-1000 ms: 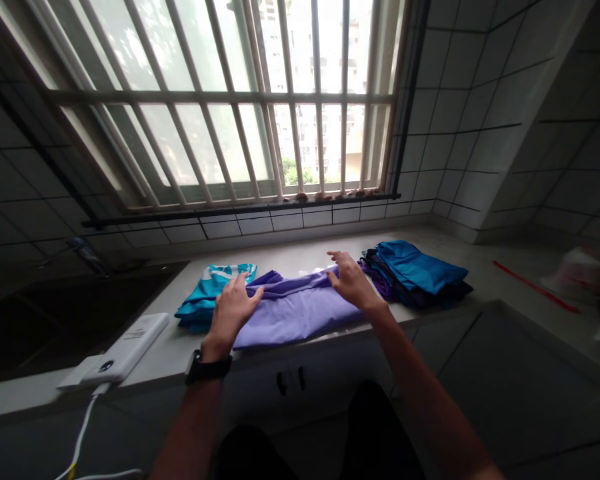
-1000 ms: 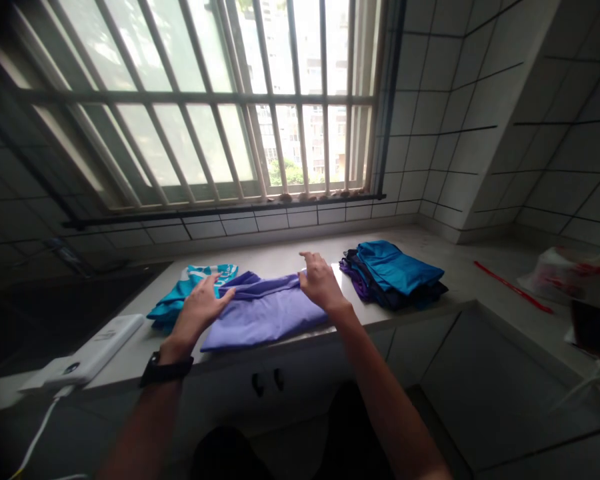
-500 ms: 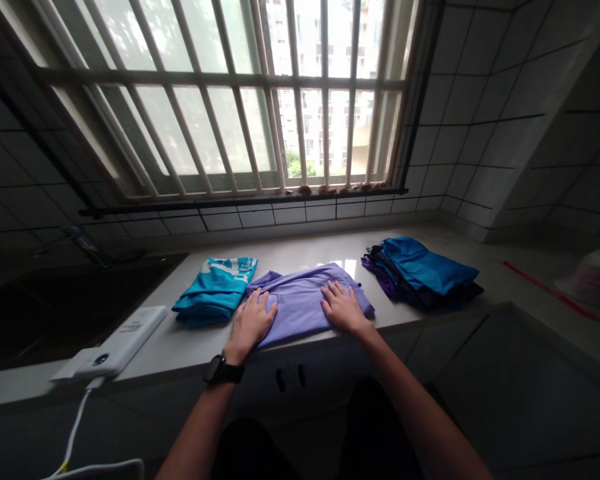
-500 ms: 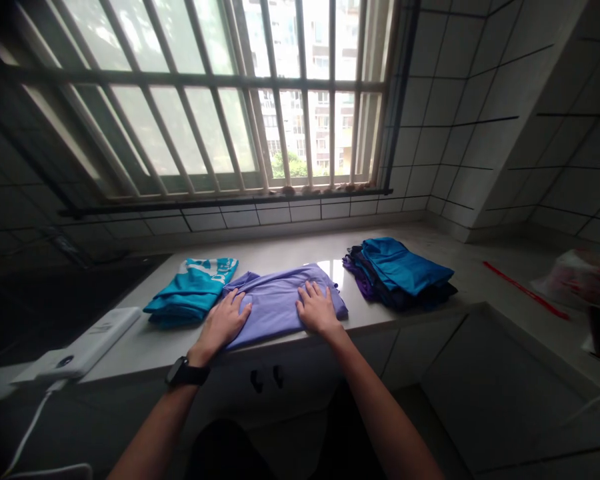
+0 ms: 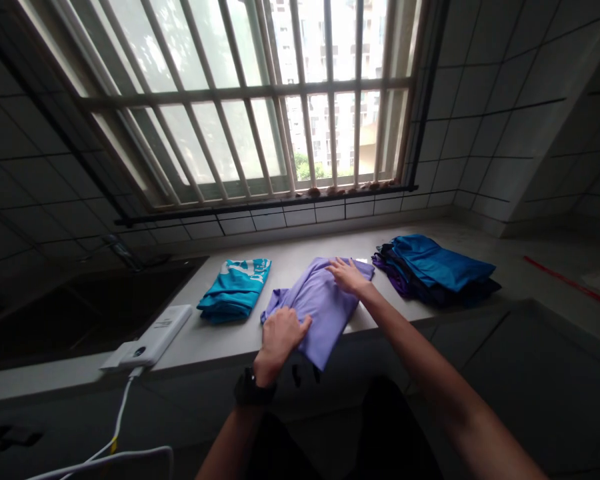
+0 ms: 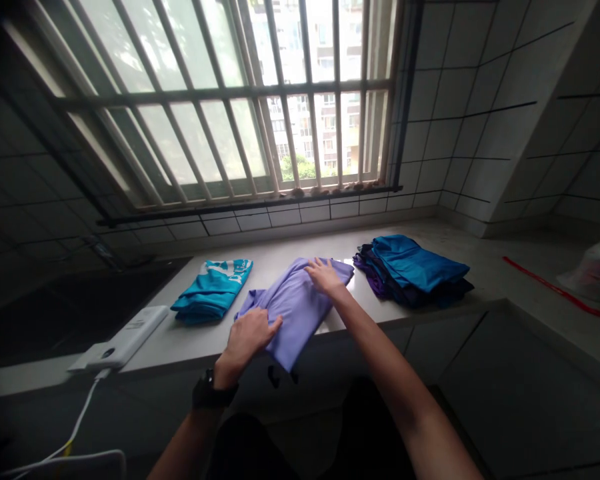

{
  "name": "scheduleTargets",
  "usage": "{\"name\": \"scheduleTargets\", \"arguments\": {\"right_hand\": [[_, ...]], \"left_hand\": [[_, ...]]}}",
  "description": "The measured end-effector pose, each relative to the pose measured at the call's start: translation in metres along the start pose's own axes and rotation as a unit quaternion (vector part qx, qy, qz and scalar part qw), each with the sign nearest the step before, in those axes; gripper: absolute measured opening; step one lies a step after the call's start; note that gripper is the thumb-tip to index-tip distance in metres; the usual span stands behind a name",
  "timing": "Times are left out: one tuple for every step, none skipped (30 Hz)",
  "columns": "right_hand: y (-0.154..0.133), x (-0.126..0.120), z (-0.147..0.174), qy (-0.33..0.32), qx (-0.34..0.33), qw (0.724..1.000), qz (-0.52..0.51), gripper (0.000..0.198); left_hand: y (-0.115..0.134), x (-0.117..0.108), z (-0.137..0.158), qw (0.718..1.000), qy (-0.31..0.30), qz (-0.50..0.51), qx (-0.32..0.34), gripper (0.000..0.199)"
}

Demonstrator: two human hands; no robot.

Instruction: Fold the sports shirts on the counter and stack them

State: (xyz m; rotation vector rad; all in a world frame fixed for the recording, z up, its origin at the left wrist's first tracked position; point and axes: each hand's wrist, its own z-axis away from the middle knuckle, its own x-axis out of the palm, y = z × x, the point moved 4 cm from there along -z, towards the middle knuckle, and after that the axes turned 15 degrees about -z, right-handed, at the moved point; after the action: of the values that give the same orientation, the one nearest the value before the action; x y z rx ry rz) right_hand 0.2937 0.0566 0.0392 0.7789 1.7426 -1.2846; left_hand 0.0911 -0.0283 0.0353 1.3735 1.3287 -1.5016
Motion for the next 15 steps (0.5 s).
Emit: {"name": "scheduleTargets", "arguments": {"right_hand": [[-0.012,0.004,0.011,0.006,-0.037,0.999,-0.023,0.052],[-0.023,0.009,0.027,0.007,-0.078,0.996,-0.050,0.052],[-0.032,0.015,0.046,0.005,-0.122,0.989,-0.080,0.049],[-0.037,0.021,0.068,0.004,-0.152,0.983,-0.104,0.047],[-0.039,0.026,0.091,0.006,-0.170,0.978,-0.120,0.045],[-0.039,0.032,0.113,0.005,-0.184,0.975,-0.127,0.044],[-0.036,0.038,0.133,0.004,-0.195,0.973,-0.124,0.048],[-0.032,0.044,0.150,0.005,-0.206,0.972,-0.109,0.058],[-0.026,0.051,0.163,0.010,-0.216,0.973,-0.084,0.069],[-0.021,0.058,0.171,0.023,-0.223,0.973,-0.053,0.078],[-0.015,0.065,0.175,0.047,-0.230,0.972,-0.019,0.081],[-0.011,0.071,0.176,0.078,-0.237,0.968,0.013,0.079],[-0.007,0.077,0.176,0.115,-0.247,0.961,0.040,0.074],[-0.005,0.081,0.174,0.151,-0.259,0.952,0.059,0.068],[-0.004,0.084,0.173,0.183,-0.275,0.942,0.070,0.062]], "left_hand": [[0.002,0.001,0.006,0.999,0.005,0.026,0.027,0.043],[0.003,0.004,0.012,0.996,0.024,0.053,0.065,0.039],[0.001,0.008,0.017,0.990,0.053,0.078,0.109,0.033],[-0.003,0.013,0.023,0.979,0.089,0.097,0.154,0.029],[-0.008,0.020,0.028,0.967,0.125,0.109,0.194,0.037],[-0.015,0.028,0.032,0.956,0.152,0.112,0.226,0.055],[-0.021,0.038,0.034,0.947,0.166,0.111,0.253,0.070],[-0.027,0.047,0.035,0.940,0.176,0.106,0.271,0.078],[-0.032,0.055,0.035,0.936,0.185,0.100,0.282,0.078],[-0.034,0.060,0.033,0.933,0.196,0.095,0.286,0.076],[-0.036,0.062,0.031,0.930,0.208,0.093,0.287,0.071],[-0.036,0.062,0.029,0.927,0.221,0.096,0.287,0.065],[-0.034,0.059,0.028,0.923,0.231,0.105,0.289,0.057],[-0.033,0.055,0.027,0.919,0.236,0.118,0.292,0.049],[-0.032,0.050,0.026,0.916,0.238,0.137,0.292,0.042]]}}
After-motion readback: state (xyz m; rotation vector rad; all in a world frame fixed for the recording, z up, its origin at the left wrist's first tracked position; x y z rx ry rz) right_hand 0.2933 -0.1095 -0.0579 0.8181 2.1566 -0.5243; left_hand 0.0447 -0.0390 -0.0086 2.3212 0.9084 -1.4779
